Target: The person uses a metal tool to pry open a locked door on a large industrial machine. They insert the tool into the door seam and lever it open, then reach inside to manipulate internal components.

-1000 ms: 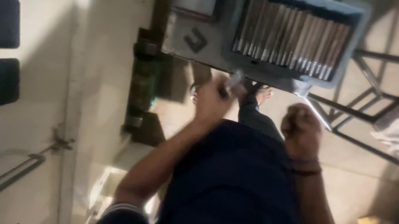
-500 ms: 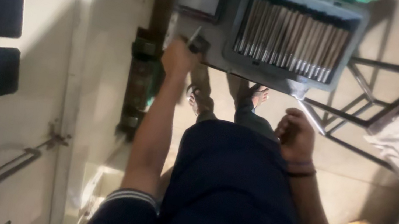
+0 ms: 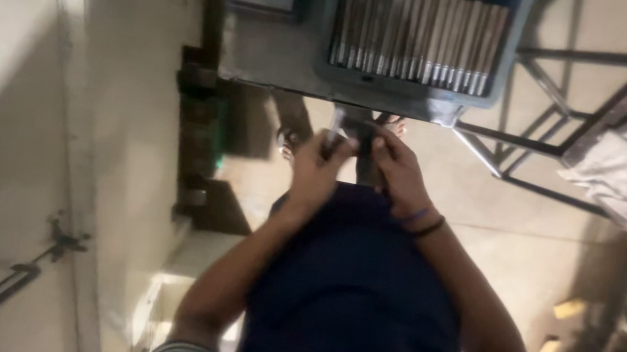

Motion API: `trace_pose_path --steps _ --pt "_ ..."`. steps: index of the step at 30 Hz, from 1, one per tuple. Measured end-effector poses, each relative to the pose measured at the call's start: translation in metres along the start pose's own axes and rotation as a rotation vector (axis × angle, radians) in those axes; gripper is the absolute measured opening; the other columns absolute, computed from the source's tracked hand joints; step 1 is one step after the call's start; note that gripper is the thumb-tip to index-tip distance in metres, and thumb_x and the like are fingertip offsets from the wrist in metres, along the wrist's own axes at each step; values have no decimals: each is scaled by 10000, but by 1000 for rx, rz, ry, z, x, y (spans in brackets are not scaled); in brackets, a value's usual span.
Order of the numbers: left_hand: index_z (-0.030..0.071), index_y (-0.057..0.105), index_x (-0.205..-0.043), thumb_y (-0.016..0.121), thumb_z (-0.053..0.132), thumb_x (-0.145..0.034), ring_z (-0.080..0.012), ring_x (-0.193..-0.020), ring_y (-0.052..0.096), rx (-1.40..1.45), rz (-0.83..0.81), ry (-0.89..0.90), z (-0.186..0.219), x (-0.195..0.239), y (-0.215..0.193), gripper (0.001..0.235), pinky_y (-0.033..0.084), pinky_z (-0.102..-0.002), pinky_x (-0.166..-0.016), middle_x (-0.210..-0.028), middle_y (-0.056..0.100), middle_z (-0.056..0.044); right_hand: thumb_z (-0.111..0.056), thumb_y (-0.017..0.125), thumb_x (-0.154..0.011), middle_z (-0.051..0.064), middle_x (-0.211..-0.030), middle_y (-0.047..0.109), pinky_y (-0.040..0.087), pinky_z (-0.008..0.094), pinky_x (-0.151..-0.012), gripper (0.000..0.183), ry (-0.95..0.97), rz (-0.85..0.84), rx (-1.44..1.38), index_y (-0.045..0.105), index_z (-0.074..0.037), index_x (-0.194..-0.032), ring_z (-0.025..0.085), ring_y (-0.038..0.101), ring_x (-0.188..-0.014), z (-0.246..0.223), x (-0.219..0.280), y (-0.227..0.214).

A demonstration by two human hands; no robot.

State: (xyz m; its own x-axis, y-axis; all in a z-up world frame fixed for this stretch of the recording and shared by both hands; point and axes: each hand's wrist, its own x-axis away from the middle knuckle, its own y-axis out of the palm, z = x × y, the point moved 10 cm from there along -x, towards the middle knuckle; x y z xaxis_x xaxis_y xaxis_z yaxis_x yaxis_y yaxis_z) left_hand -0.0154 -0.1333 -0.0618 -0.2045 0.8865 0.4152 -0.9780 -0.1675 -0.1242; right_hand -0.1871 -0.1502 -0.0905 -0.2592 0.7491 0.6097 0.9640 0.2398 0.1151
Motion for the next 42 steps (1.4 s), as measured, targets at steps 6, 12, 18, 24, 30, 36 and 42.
trace_pose_path --steps 6,12,18,24,30,36,42 --pt "15 669 -1108 695 287 -983 -285 -700 677 -384 -99 330 90 37 3 301 515 -410 -624 -798 682 -129 -354 543 -1098 41 -874 653 393 208 -464 377 -9 -75 -131 649 -23 -1247 64 506 -550 3 3 -11" --pt "35 690 -1102 699 130 -943 -307 -773 661 -483 -92 819 140 60 -2 186 499 -437 -669 -867 670 -116 -299 559 -1029 56 -902 665 380 213 -456 337 -6 -280 -299 595 -4 -1187 81 501 -551 -10 25 5" --pt "23 687 -1052 666 37 -832 -306 -731 664 -571 -126 838 123 64 20 221 522 -435 -645 -813 654 -119 -280 566 -1016 51 -842 613 368 205 -454 374 -26 -251 -294 601 31 -1220 79 493 -544 -20 38 6" --pt "80 647 -901 683 115 -897 -356 -714 692 -520 -267 567 84 56 40 50 544 -459 -616 -801 692 -140 -253 514 -1030 15 -848 626 377 203 -443 349 -34 -245 -310 612 19 -1226 63 500 -540 -16 47 1" --pt "77 649 -923 676 182 -922 -360 -738 701 -485 -272 555 83 53 43 108 542 -462 -640 -820 695 -144 -255 555 -1069 -6 -776 625 371 196 -438 301 52 -146 -224 649 -8 -1214 47 486 -516 4 44 -18" --pt "70 689 -1006 776 574 -822 -358 -687 694 -474 -293 599 96 52 48 544 527 -443 -598 -759 682 -142 -276 546 -1095 30 -996 688 533 232 -734 310 -40 -120 -131 655 -1 -1187 79 642 -857 -4 39 -24" --pt "97 703 -924 799 573 -806 -300 -622 691 -372 -408 578 96 45 70 500 520 -390 -568 -707 681 -105 -295 548 -1059 41 -910 671 544 259 -680 289 -33 -94 -256 640 -22 -1079 123 659 -778 -12 48 -37"
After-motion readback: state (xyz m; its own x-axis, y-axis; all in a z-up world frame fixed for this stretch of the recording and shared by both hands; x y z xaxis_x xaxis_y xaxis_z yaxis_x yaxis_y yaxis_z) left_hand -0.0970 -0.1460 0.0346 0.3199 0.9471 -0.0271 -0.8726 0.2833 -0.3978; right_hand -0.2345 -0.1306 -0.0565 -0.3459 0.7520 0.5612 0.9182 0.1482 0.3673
